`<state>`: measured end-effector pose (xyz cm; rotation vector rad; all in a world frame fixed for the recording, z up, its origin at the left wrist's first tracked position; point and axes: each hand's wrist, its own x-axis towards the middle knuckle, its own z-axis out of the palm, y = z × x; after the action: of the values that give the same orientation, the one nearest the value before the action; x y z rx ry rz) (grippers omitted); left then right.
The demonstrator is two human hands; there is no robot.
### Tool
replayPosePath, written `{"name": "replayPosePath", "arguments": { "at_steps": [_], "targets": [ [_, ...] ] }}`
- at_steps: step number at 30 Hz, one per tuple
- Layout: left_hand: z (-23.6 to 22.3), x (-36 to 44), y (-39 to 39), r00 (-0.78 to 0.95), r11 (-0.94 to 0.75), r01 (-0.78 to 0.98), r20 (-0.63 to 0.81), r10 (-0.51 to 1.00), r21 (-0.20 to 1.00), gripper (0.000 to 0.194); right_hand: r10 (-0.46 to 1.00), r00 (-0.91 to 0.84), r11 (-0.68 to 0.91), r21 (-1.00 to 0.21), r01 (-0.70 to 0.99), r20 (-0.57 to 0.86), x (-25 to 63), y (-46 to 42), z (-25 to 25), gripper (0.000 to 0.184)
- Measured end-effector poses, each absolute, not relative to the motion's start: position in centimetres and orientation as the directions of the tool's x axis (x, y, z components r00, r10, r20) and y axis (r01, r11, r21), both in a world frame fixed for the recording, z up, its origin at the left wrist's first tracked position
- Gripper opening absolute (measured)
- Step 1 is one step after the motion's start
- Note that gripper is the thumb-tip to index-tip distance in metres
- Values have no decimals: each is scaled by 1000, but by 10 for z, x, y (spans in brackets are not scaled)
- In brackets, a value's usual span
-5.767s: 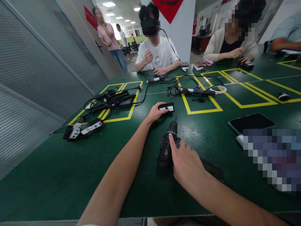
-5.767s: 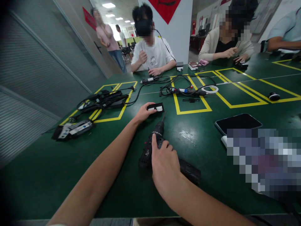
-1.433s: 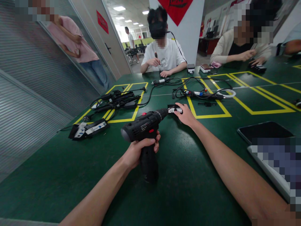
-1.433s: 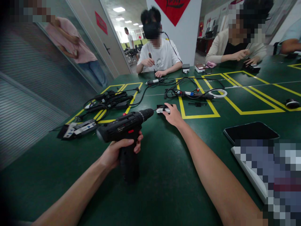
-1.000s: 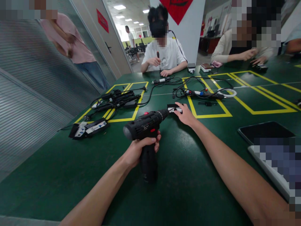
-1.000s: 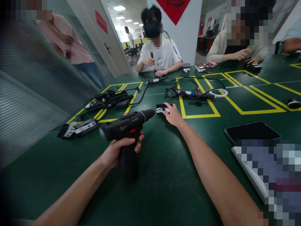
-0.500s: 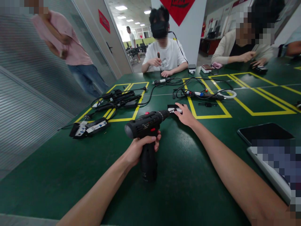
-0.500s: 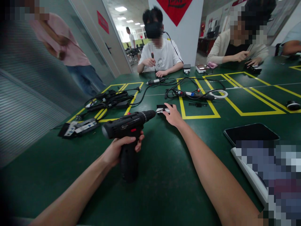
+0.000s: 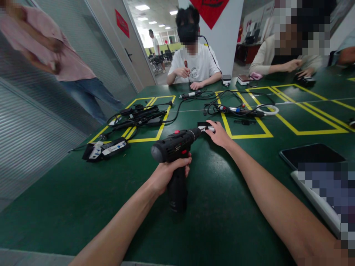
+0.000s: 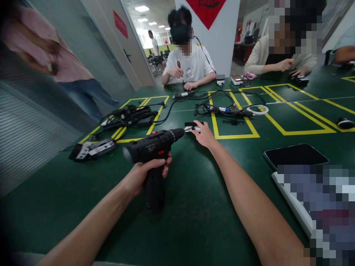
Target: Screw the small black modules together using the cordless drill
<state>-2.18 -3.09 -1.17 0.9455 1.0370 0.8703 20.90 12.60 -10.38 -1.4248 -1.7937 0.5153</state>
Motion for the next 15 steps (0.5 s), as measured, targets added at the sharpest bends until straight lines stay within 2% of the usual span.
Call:
{"name": "replayPosePath", "arguments": {
  "at_steps": [15],
  "targets": [
    [-11,-19,-31,268,328,-98,-293,918,940,26,936,-70,310,-711,630,346,209,126,-105,50]
  ]
}}
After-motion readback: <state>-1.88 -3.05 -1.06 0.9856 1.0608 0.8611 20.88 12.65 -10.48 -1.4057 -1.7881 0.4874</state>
